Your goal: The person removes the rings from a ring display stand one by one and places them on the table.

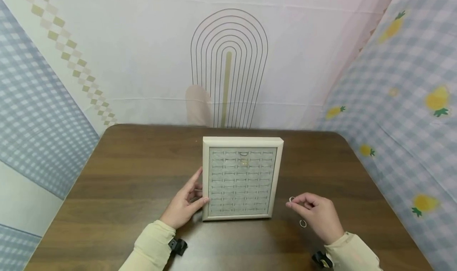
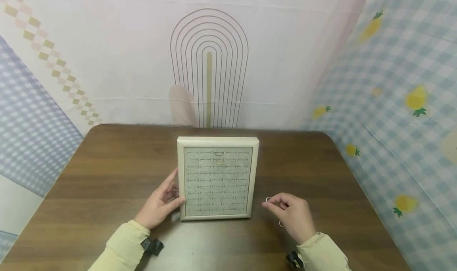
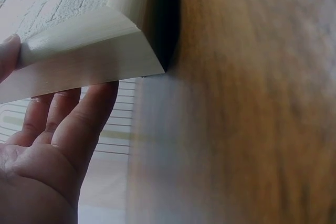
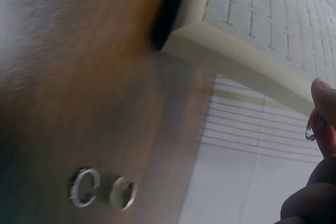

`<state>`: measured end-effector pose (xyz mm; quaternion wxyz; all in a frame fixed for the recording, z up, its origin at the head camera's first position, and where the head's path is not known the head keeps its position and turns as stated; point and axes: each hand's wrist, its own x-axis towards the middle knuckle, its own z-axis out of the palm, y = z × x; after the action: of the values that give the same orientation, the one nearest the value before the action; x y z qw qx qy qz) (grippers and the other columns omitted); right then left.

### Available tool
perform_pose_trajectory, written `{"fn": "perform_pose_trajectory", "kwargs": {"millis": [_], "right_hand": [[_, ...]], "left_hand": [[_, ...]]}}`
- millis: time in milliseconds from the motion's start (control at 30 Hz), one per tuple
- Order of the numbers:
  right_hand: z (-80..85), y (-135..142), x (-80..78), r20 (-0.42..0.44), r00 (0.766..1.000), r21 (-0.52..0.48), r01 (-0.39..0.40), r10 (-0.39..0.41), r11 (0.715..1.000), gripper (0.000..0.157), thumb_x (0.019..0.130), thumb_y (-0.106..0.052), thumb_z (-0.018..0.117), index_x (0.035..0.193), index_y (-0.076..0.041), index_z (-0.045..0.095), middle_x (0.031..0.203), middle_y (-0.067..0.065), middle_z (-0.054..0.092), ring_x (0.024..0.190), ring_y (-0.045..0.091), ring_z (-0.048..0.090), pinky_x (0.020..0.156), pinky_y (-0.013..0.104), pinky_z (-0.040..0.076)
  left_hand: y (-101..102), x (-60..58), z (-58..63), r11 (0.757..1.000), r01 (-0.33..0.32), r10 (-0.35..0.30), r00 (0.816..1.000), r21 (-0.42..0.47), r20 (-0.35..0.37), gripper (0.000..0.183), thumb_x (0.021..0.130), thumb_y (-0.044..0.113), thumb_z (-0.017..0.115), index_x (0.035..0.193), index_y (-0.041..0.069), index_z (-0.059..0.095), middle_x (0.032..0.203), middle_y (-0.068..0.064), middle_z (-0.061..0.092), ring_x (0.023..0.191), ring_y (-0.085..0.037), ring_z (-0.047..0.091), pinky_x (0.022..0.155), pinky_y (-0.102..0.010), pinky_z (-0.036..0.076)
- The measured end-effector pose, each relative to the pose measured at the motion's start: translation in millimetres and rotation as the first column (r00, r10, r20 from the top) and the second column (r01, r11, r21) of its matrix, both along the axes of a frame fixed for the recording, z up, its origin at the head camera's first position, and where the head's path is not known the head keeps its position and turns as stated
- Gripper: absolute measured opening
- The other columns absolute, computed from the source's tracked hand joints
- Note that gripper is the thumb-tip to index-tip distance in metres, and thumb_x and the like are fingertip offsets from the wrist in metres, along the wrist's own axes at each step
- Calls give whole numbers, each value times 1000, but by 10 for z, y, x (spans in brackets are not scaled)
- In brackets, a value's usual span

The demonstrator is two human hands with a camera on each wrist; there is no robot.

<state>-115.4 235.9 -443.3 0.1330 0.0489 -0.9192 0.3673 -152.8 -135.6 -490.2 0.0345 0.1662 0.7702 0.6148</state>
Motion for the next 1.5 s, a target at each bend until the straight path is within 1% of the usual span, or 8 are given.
{"fn": "perform_pose_trajectory", "kwargs": {"millis": [267, 500, 667, 800, 1033, 1300, 1400, 1500], "right_hand": [[-99, 157, 109, 44, 998, 7, 39, -39, 999, 16, 79, -21, 87, 74, -25, 72, 56, -11, 41, 52, 2, 35, 48, 21, 36], [-212, 322, 192, 42, 997, 54, 64, -66, 997, 17, 77, -19, 88, 70, -23, 73, 65, -13, 65, 54, 0, 42, 50, 19, 38], [-307, 443, 237, 49, 995, 88, 79, -83, 993, 20, 75, -20, 89, 67, -24, 72, 62, -15, 62, 54, 0, 44, 49, 19, 38], [-379, 542, 236, 92, 990, 146, 93, -107, 985, 22, 75, -26, 89, 65, -27, 70, 61, -16, 59, 54, 0, 44, 50, 21, 38], [-454, 716, 190, 276, 950, 256, 71, -143, 964, 20, 80, -39, 84, 69, -29, 70, 72, -14, 67, 60, 3, 49, 56, 24, 40], [-425, 803, 117, 451, 881, 253, 24, -140, 967, 25, 83, -46, 79, 74, -25, 71, 72, -9, 67, 61, 13, 50, 58, 29, 40], [-435, 816, 106, 459, 878, 251, 15, -133, 968, 25, 82, -47, 80, 73, -25, 72, 77, -9, 70, 64, 12, 53, 58, 30, 41], [-446, 822, 106, 443, 887, 255, 17, -132, 967, 23, 80, -45, 81, 71, -26, 72, 83, -8, 73, 68, 11, 56, 60, 30, 43]], "left_hand": [[-6, -2, -8, 1000, 11, -11, 1000, 0, -7, 87, 94, 6, 71, 162, 26, 21, 115, -14, 62, 101, -23, 65, 92, -32, 55], [-28, -4, -23, 1000, 7, -7, 999, 3, -36, 86, 94, 6, 70, 162, 25, 21, 116, -15, 63, 101, -24, 65, 92, -33, 55], [-34, -9, -16, 1000, 7, -7, 999, 1, -34, 87, 94, 5, 70, 162, 25, 20, 115, -15, 63, 101, -24, 65, 91, -33, 56], [-32, -14, -13, 1000, 5, -5, 999, -3, -33, 87, 94, 5, 70, 162, 24, 20, 116, -15, 63, 101, -24, 65, 91, -32, 55], [-15, -17, -29, 1000, 12, -12, 999, 3, -36, 88, 93, 5, 71, 162, 23, 20, 115, -15, 63, 101, -25, 65, 92, -33, 55], [-2, -33, -35, 1000, 20, -19, 999, 5, -44, 88, 93, 4, 71, 162, 23, 19, 115, -14, 64, 100, -24, 66, 92, -33, 55], [-3, -30, -27, 1000, 18, -18, 999, 0, -31, 88, 94, 4, 70, 162, 23, 19, 116, -15, 63, 101, -24, 65, 92, -33, 55], [-1, -19, -17, 1000, 13, -13, 1000, -3, -17, 87, 94, 4, 69, 163, 22, 18, 118, -15, 63, 101, -24, 65, 92, -32, 55]]}}
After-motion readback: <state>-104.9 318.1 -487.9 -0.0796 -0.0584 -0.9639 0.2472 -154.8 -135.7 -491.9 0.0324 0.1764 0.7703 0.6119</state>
